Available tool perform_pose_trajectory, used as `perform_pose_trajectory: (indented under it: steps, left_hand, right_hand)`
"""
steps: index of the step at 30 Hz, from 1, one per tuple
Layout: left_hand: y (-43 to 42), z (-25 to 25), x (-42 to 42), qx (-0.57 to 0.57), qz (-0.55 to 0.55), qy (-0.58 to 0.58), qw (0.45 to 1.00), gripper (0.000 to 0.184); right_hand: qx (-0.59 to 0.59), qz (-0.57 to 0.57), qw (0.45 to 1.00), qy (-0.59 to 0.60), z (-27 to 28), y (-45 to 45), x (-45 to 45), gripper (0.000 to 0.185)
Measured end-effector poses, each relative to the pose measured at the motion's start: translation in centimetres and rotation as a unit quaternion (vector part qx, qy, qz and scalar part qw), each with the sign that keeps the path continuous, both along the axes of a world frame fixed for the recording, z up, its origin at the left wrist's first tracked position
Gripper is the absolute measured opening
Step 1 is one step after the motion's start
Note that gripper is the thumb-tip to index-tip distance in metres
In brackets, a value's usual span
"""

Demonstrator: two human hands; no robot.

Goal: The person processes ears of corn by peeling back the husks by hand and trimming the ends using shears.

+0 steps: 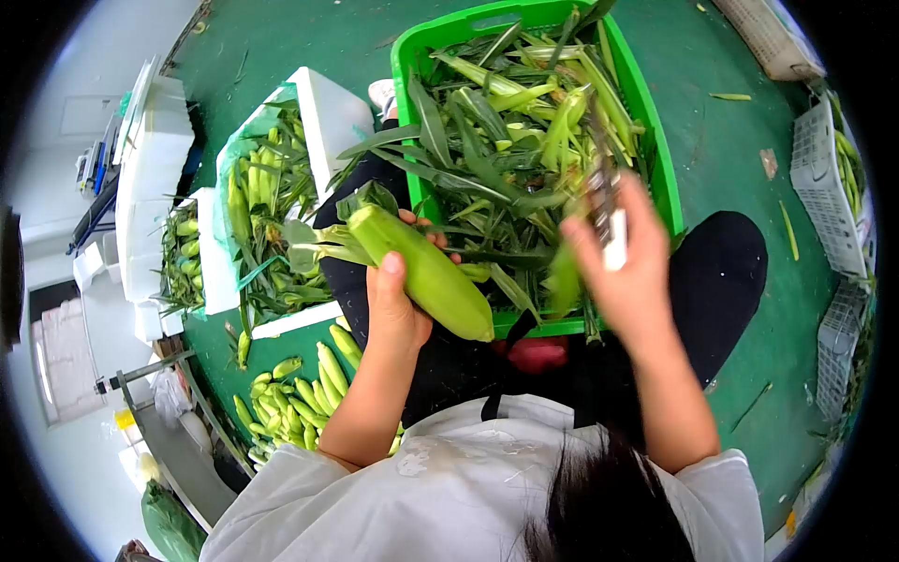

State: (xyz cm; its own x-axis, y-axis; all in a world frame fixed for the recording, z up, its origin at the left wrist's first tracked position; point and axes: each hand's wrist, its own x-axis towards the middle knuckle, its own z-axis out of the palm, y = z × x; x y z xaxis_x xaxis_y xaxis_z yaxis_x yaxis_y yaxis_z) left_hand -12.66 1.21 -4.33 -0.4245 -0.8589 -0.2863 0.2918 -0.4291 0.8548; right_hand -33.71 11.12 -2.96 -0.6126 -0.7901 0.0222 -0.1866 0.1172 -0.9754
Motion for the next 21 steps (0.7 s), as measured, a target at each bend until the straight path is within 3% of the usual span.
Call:
perform_pose_trajectory:
  steps: [1,3,5,7,8,13,15,17,18,19,20,21]
  left_hand:
    - [0.0,0.5,0.3,-0.011,-0.016,-0.022,1.000,0.067]
    - [0.4,1.1,-0.4,-0.007,-0.026,-0.017,0.999,0.058]
    - [1.1,1.6,-1.6,0.010,-0.021,-0.019,1.000,0.060]
    - [1.6,2.5,-3.0,0.032,-0.038,0.005,0.999,0.067]
    - [1.7,3.7,-4.0,0.034,-0.060,0.064,0.996,0.072]
    - [0.4,3.3,-5.5,0.122,-0.024,0.079,0.989,0.039]
    - [-0.7,4.3,-6.7,0.138,0.094,0.202,0.965,0.035]
    - [-2.8,4.0,-6.2,0.159,-0.025,0.292,0.943,0.036]
    - [-2.4,4.4,-7.5,0.142,-0.047,0.184,0.972,0.038]
    - [-2.2,2.8,-7.9,0.099,-0.080,0.162,0.979,0.035]
    - [-2.3,2.1,-9.0,-0.053,-0.034,0.007,0.998,0.033]
    - [-3.0,0.8,-9.8,-0.099,-0.017,-0.036,0.994,0.030]
  right_hand:
    - [0.134,-0.033,0.984,0.117,1.5,-1.0,-1.6,0.045]
    - [0.084,-0.012,0.944,0.320,1.7,-1.6,-2.9,0.052]
    - [0.063,0.104,0.986,0.115,2.3,-0.5,-1.0,0.067]
    - [-0.007,0.181,0.978,0.102,1.2,0.4,2.1,0.076]
    - [0.030,0.158,0.984,0.073,1.0,0.6,3.5,0.078]
    - [0.058,0.158,0.985,-0.039,-0.7,2.3,3.4,0.076]
    - [0.025,0.111,0.974,-0.194,-1.0,3.8,3.6,0.073]
    - [0.016,0.010,0.935,-0.353,-1.0,5.4,3.2,0.074]
    - [0.006,0.001,0.944,-0.329,-1.1,5.7,2.7,0.074]
    - [0.015,0.000,0.956,-0.293,-0.8,6.0,2.1,0.074]
    - [0.023,-0.004,0.966,-0.257,-0.1,6.0,1.9,0.074]
    - [0.030,-0.010,0.975,-0.222,0.3,6.1,1.6,0.073]
